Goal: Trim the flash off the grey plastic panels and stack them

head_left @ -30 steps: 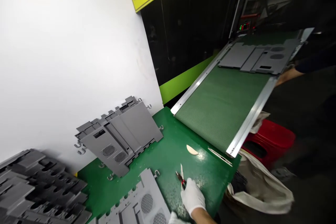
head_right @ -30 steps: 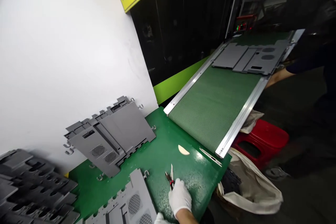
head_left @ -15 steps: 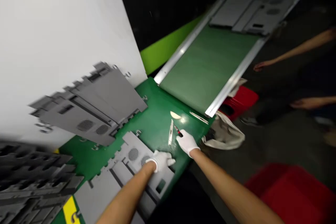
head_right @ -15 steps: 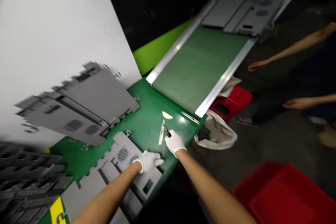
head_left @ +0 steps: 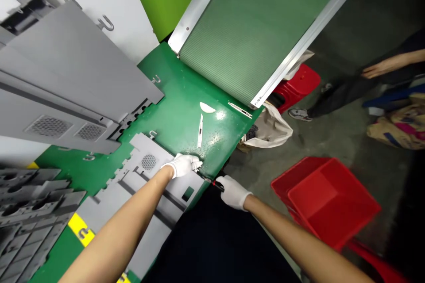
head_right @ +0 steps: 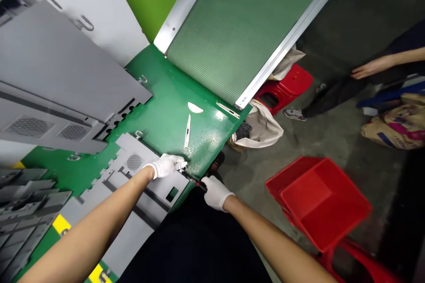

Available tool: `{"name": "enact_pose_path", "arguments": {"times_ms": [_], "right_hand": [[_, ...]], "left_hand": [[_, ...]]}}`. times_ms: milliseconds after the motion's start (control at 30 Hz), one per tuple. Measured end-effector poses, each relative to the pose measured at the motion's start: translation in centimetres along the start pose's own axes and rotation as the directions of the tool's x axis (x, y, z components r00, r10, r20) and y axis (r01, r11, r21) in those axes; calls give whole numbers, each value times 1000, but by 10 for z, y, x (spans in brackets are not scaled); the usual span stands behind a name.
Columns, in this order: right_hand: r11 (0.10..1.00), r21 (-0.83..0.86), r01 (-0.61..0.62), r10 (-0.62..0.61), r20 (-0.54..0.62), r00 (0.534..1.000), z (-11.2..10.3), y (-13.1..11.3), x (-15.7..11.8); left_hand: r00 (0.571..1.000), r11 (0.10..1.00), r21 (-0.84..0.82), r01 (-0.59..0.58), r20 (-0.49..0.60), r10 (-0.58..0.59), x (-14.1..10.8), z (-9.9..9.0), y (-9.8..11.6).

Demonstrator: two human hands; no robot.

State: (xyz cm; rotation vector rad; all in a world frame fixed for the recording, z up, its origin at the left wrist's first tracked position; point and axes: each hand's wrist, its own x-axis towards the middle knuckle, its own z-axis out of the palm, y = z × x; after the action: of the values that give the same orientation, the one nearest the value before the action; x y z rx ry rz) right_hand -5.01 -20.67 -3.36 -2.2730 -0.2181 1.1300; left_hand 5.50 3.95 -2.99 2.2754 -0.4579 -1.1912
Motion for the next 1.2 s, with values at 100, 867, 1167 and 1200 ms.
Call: {"name": "enact_pose_path", "arguments": {"times_ms": [100, 867, 1167, 1200], "right_hand": [[996, -78, 41, -44, -37, 998, -4, -7, 3], [956, -293, -11, 1, -34, 999, -8, -33, 24], [972, -222, -81, 85, 9, 996, -11, -38, 28], [973, -218, -77, 82, 18, 996, -12, -38, 29]], "left_hand": [[999, 999, -28, -38, -36, 37, 0, 1, -2], [992, 997, -47, -60, -117, 54, 3, 10, -7], [991, 997, -18, -70, -116, 67, 6, 12, -9], [992, 998, -21, -62, -109, 59, 6, 11, -9]]}}
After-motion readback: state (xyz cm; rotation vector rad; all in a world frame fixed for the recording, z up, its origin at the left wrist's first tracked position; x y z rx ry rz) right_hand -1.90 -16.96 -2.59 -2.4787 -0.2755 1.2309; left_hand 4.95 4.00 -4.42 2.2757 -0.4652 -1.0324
